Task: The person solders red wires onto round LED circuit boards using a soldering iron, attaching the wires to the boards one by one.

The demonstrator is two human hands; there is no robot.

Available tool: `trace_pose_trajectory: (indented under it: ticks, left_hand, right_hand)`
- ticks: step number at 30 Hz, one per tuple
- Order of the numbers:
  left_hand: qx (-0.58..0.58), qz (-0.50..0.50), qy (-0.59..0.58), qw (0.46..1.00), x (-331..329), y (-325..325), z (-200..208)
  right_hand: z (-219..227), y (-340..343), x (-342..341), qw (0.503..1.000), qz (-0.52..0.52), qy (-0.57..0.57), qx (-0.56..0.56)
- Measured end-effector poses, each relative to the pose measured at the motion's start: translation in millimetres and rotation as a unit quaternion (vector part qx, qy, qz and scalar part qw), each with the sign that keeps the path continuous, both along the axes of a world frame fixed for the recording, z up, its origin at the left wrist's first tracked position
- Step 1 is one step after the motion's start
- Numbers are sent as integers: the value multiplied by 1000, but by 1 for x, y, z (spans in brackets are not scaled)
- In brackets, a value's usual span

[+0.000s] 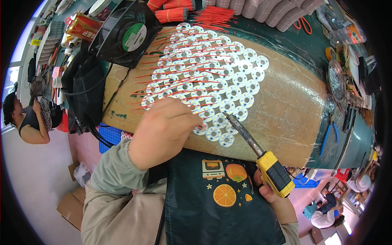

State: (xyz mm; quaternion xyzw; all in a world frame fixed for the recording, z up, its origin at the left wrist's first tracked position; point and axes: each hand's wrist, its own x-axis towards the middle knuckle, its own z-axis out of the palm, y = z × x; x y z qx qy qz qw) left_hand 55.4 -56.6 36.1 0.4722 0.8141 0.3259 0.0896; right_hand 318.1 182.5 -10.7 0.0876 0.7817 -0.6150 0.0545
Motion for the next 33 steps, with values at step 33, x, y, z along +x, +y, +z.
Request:
trace_pose_trajectory:
  ticks: [33]
  left_hand:
    - [79,66,-17,995,17,24,-20]
  right_hand:
    - [14,-23,-63,912,-151,38,-379]
